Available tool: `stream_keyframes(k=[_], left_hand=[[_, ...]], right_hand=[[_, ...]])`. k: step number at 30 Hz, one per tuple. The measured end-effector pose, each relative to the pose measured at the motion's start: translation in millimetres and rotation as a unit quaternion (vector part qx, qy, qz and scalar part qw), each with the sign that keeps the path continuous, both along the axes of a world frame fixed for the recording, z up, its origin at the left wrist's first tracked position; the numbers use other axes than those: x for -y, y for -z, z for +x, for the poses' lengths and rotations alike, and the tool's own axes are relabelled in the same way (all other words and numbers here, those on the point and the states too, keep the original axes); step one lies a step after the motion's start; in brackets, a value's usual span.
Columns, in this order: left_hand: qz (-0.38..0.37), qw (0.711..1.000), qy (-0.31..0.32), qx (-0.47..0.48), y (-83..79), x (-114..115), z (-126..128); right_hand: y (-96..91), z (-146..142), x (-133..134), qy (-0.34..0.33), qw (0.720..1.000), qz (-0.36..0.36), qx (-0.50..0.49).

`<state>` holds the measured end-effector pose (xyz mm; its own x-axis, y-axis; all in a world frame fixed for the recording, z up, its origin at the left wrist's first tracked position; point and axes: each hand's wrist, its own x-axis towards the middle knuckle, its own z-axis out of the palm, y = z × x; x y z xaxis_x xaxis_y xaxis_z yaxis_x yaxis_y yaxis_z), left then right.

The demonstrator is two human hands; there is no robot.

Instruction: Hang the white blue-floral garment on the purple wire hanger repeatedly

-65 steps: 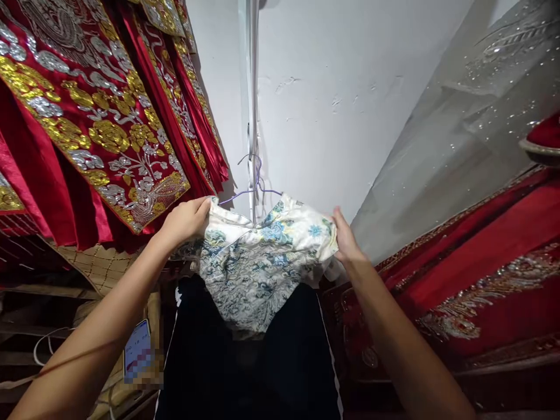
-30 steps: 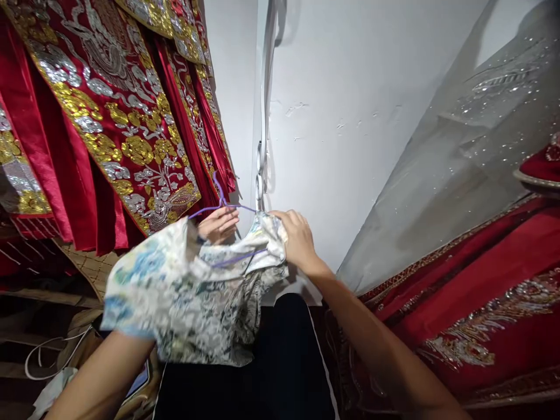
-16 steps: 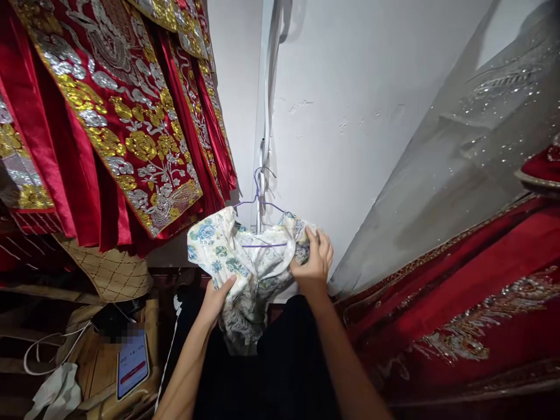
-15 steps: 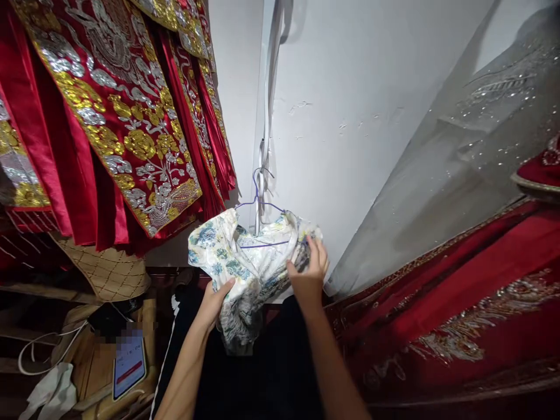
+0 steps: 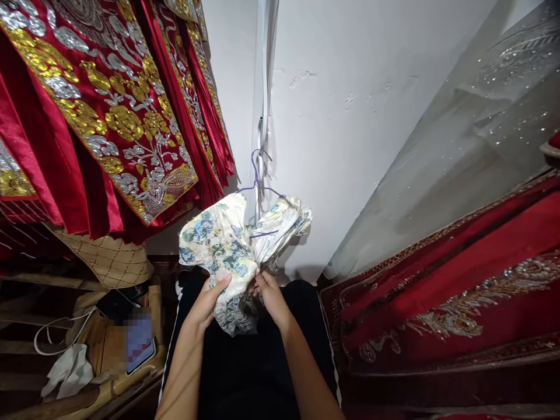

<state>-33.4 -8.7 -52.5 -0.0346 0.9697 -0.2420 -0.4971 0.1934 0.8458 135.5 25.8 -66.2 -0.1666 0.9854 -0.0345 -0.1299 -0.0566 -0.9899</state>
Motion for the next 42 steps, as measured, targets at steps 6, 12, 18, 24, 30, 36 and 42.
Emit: stream_keyframes(k=[6, 12, 18, 24, 30, 36, 42], left_hand=[[-0.006, 1.0, 0.01, 0.0, 0.6, -4, 4], [0.047, 0.904, -0.312, -0.289, 22.9, -8, 1], [0.177, 0.877, -0.159, -0.418, 32.0, 6, 40], [0.206, 0.903, -0.031, -0.375, 28.1, 0, 55], [0.196, 0.877, -0.005, -0.438, 43.6, -8, 58], [0.222, 0.855, 0.044, -0.467, 50.2, -32, 55], [0.259, 0.85, 0.052, -0.457, 5.0, -50, 47]], right_hand=[[-9.2, 17, 5, -0.006, 1.0, 0.025, 0.007], [-9.4, 21, 8, 0.004, 1.0, -0.01, 0.012], [-9.7, -1, 14, -0.009, 1.0, -0.003, 0.002], [-37.5, -1, 9, -0.024, 1.0, 0.001, 0.003], [-117.9, 7, -53, 0.043, 0.997, 0.041, -0.039], [-165.2, 1, -65, 0.078, 0.984, 0.121, -0.11], [-152.0, 11, -55, 0.032, 0.987, 0.146, -0.061]])
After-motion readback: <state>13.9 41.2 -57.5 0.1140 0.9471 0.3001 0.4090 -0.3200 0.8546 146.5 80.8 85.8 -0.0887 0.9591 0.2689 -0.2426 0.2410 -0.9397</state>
